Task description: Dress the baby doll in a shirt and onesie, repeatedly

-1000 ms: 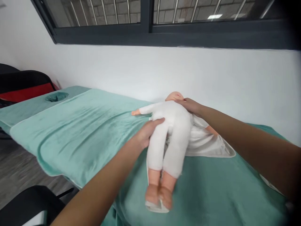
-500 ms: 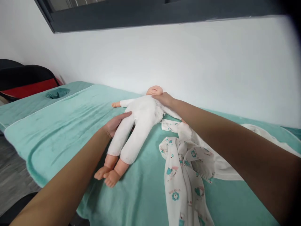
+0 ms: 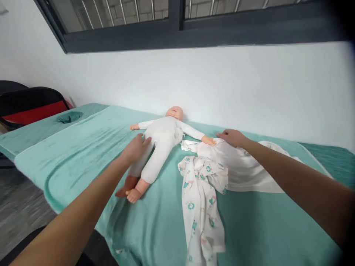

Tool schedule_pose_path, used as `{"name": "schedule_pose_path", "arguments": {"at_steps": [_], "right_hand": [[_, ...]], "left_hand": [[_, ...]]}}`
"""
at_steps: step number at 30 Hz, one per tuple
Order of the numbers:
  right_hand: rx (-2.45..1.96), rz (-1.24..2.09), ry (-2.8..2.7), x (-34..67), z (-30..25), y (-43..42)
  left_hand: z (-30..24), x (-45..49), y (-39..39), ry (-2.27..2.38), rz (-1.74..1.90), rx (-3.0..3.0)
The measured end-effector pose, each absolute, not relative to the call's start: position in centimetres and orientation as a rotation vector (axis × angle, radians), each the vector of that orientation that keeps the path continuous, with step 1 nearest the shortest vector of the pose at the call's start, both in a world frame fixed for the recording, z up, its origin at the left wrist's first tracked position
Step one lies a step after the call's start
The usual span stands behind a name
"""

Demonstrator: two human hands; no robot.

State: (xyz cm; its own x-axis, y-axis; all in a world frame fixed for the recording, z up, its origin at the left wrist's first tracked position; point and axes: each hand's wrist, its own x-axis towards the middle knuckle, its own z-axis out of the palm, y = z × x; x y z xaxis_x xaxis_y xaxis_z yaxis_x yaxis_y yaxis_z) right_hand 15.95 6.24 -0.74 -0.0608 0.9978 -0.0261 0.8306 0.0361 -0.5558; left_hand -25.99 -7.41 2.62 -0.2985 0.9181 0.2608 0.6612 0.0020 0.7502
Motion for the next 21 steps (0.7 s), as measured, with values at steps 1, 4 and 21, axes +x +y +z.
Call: {"name": "schedule_pose_path", "arguments": {"at_steps": [1,4,21], "right_hand": [[-1.927,0.501,-2.094,17.5,-0.5,5.2],[-2.044,0.262,-2.416,20.5,0.6,2.3],[-1.241,0.606,-2.207,24.6,9.7,-18.0]], "left_hand": [[3.3,-25.0,-8.4,2.048,1.124,1.812],[4.4,-19.7,-12.4,2.065,0.772,2.336],[4.8,2.7,-18.8,1.082,1.101,2.515]]}}
